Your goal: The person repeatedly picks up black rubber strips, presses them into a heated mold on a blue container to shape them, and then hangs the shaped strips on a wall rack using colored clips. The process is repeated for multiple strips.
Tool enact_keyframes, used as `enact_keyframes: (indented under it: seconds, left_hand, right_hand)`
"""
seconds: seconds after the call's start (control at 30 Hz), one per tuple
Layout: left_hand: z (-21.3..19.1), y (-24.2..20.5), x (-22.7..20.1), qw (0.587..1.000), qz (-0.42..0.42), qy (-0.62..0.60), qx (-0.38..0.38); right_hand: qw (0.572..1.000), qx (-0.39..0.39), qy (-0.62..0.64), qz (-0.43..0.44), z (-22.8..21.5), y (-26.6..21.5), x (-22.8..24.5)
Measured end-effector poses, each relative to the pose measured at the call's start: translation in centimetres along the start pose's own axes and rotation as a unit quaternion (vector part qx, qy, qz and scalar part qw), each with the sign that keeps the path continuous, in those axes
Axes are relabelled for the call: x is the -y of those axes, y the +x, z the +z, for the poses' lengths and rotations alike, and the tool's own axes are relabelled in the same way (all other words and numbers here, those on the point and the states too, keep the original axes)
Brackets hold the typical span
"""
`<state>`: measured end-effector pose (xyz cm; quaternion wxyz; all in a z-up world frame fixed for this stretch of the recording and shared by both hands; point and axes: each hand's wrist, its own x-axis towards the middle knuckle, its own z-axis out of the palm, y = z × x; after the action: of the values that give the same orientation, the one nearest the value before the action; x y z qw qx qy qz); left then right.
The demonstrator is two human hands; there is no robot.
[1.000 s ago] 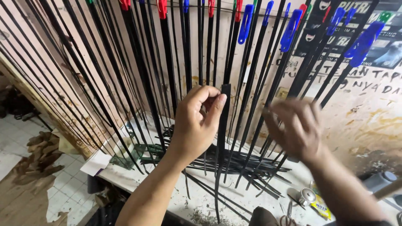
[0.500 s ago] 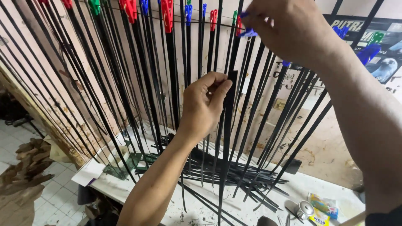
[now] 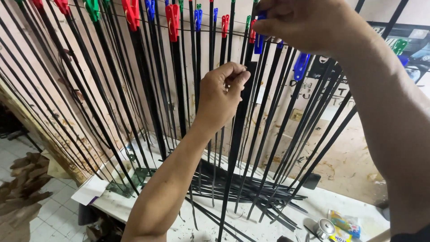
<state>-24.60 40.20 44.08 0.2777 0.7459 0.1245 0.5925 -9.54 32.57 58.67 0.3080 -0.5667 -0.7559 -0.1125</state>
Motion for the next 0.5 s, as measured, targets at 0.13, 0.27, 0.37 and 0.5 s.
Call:
enact_keyframes:
  seconds: [0.13, 0.27, 0.37, 0.5]
  left_hand:
    - [0.0, 0.4, -0.1, 0.999, -0.048, -0.017, -0.008]
    - [0.1, 0.8, 0.5, 1.0, -0.019, -0.002, -0.011]
    - [0.3, 1.2, 0.8, 1.0, -0.016, -0.009, -0.014]
    - [0.3, 1.4, 0.7, 1.0, -0.015, -0.015, -0.009]
  right_hand:
    - [0.997, -0.005, -0.073, -0.007, -0.1, 0.5, -1.4]
    - [0.995, -0.014, -0.039, -0.09, -0.1, 0.3, -1.0]
    - [1.0, 0.011, 0.006, -0.017, -0.2, 0.1, -0.1]
    - [0.999, 0.007, 0.001, -0.043, 0.0, 0.3, -0.6]
